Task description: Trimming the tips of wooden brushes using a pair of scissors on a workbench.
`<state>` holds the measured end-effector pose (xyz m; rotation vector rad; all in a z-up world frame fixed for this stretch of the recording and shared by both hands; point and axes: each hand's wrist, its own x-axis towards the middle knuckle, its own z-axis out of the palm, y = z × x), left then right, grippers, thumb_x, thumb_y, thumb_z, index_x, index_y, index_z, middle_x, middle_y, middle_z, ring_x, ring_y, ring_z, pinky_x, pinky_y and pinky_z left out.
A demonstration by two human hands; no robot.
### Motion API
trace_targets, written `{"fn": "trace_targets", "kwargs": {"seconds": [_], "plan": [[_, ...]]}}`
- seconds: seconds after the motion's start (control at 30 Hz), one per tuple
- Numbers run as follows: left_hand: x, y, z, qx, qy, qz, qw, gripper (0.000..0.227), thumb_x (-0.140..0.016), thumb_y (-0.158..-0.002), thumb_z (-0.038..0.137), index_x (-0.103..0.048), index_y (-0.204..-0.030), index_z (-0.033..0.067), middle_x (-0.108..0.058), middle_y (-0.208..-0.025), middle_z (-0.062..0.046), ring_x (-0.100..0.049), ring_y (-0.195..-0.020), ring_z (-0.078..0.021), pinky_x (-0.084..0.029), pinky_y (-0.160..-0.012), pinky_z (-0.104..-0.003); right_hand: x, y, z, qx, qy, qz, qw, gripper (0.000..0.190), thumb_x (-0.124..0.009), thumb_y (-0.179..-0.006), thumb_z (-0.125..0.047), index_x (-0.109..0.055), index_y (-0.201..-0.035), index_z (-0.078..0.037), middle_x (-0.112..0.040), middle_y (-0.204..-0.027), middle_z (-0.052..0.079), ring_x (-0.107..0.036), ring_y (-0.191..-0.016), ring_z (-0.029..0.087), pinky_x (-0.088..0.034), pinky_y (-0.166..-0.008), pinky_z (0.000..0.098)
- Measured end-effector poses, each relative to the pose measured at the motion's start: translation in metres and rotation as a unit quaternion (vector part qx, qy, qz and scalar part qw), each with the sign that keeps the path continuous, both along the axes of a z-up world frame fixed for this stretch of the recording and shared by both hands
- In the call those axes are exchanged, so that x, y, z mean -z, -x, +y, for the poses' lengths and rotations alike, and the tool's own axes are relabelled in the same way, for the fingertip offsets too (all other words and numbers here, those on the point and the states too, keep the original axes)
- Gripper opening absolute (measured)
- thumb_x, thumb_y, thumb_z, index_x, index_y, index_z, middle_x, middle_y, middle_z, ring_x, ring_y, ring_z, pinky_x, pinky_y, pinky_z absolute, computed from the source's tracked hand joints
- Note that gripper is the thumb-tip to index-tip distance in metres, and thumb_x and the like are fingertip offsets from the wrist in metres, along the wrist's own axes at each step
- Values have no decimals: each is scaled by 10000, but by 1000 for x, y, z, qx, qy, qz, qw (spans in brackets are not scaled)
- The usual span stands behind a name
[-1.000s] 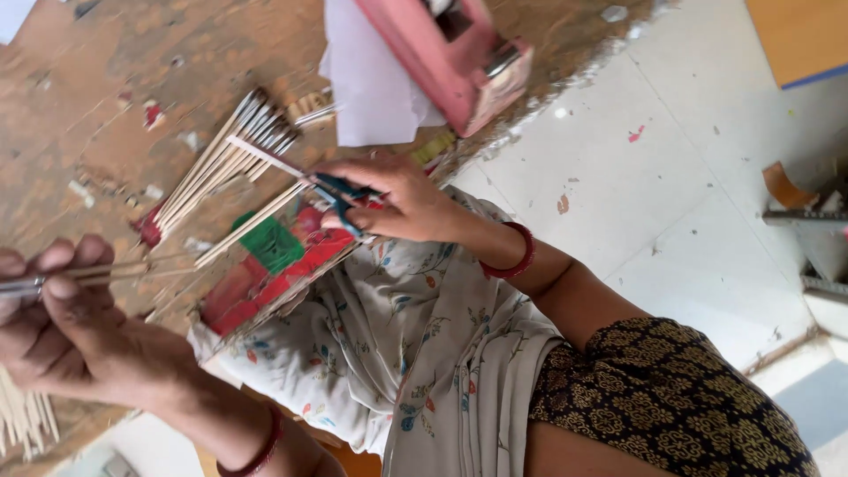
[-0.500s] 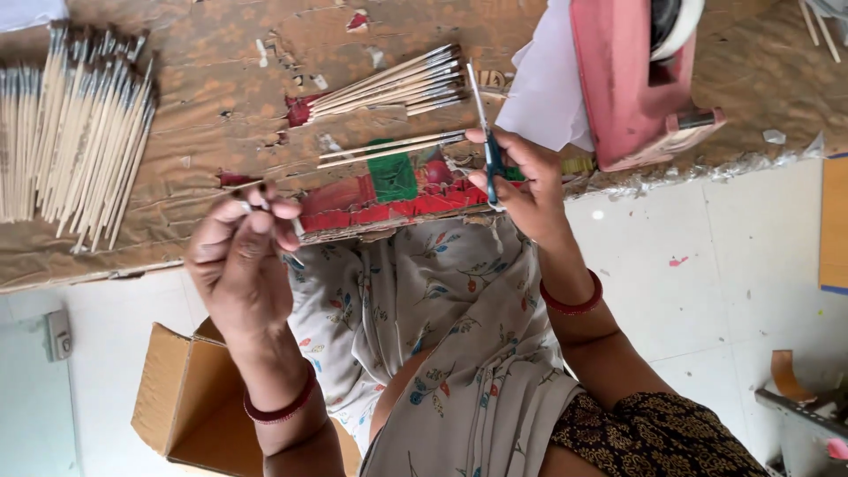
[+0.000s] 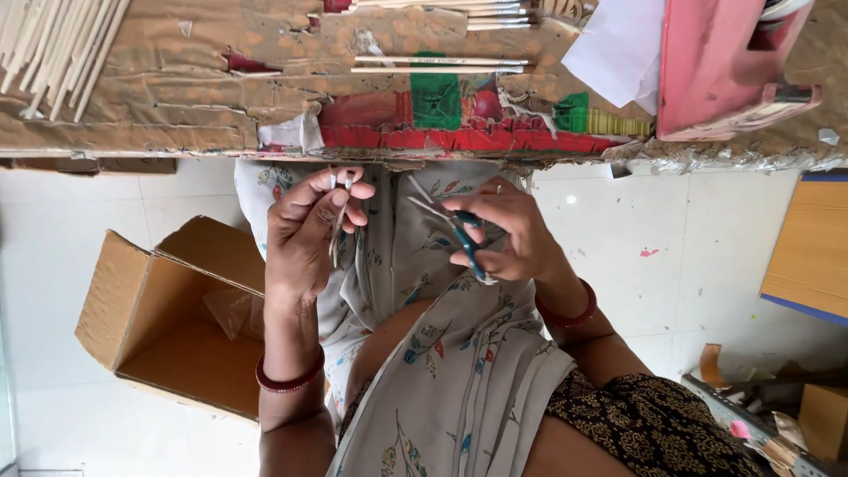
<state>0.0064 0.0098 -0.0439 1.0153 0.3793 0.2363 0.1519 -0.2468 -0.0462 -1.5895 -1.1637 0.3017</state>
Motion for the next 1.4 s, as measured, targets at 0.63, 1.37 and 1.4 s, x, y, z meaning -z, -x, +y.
{"fn": "trace_targets", "kwargs": {"seconds": [0.63,1.37,1.4], "plan": [[-2,7,-9,13,-47,6,999,234,-670,-1038,71,-708,-1223,-67,-760,-1027,-149,-641,-764,-100,-525,-722,-218,-28,17,8,-1,109,-82,991,593,-790,-848,-179,-630,-1412,-93,-549,-657,-67,-500,-642,109,-403,-788,319],[-22,10,-18,11,-180,-19,983,169,-680,-1031,14,-710,-1178,-64,-751,-1160,-165,-688,-867,-105,-563,-759,-224,-29,20,8,0,120,-89,989,614,-830,-847,-197,-626,-1419,-110,-544,-647,-64,-506,-650,99,-386,-776,308],[-24,9,-18,10,-179,-19,984,169,-680,-1031,14,-710,-1178,-64,-751,-1160,-165,-688,-867,-105,-563,-759,-224,-29,20,9,-1,120,-89,989,614,-830,-847,-197,-626,-1419,-110,-544,-647,-64,-506,-650,99,-386,-776,308]]}}
